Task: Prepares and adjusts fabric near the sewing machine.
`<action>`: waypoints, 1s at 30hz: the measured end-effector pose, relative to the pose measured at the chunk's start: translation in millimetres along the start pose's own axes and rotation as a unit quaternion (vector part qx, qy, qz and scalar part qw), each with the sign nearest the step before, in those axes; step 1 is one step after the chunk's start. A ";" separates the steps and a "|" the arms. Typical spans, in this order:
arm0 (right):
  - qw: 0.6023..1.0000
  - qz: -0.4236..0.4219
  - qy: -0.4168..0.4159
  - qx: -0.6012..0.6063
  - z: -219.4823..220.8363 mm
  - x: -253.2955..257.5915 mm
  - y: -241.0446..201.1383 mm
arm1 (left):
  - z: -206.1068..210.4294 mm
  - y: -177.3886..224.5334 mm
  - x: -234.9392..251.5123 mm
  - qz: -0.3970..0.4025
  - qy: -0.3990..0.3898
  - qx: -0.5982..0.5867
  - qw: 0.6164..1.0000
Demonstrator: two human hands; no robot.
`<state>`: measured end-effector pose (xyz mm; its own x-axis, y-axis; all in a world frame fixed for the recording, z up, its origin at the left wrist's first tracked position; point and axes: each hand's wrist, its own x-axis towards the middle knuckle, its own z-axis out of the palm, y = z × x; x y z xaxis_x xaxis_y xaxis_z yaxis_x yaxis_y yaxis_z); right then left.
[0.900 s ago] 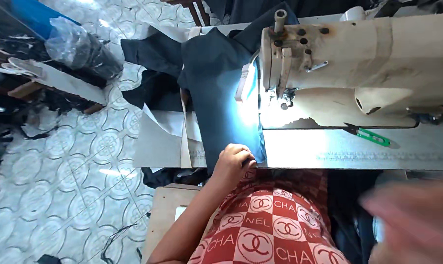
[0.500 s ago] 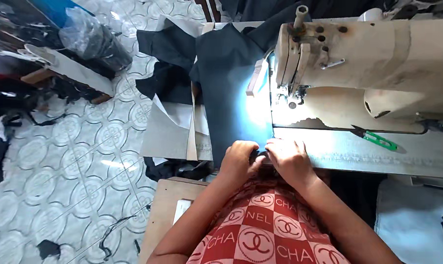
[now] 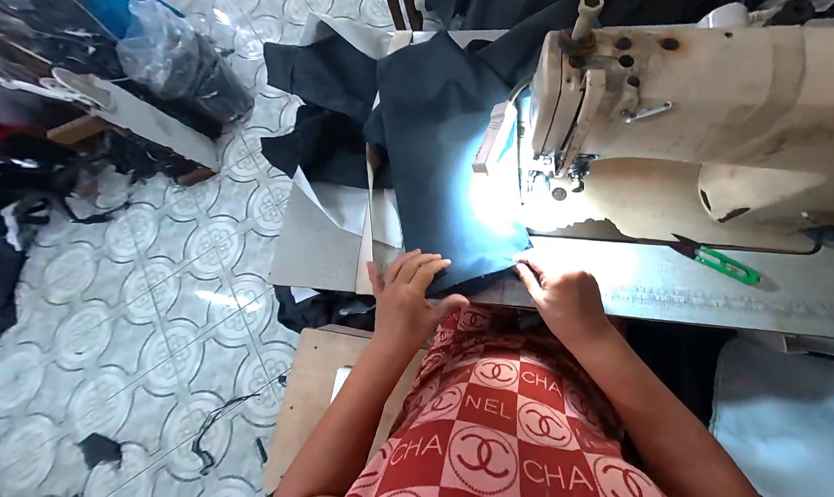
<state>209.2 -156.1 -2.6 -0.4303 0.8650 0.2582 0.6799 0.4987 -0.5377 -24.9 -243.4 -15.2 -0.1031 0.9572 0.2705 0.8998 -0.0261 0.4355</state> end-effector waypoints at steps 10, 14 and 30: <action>0.996 -0.058 -0.013 -0.070 1.6 3.6 0.3 | 30.6 22.7 13.5 0.062 0.051 0.035 0.996; 0.987 -0.071 0.017 -0.144 14.1 8.0 5.3 | 30.8 14.0 11.8 0.071 0.075 0.074 0.992; 0.974 0.031 -0.107 0.196 -0.9 -5.4 -5.5 | -7.2 -0.3 -6.1 -0.053 0.130 -0.067 0.988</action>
<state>208.3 -163.4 -0.3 -0.5380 0.8403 0.0660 0.4470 0.3508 -0.8229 -27.5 -251.3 -10.8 -0.3141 0.8505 0.4219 0.8164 0.0151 0.5773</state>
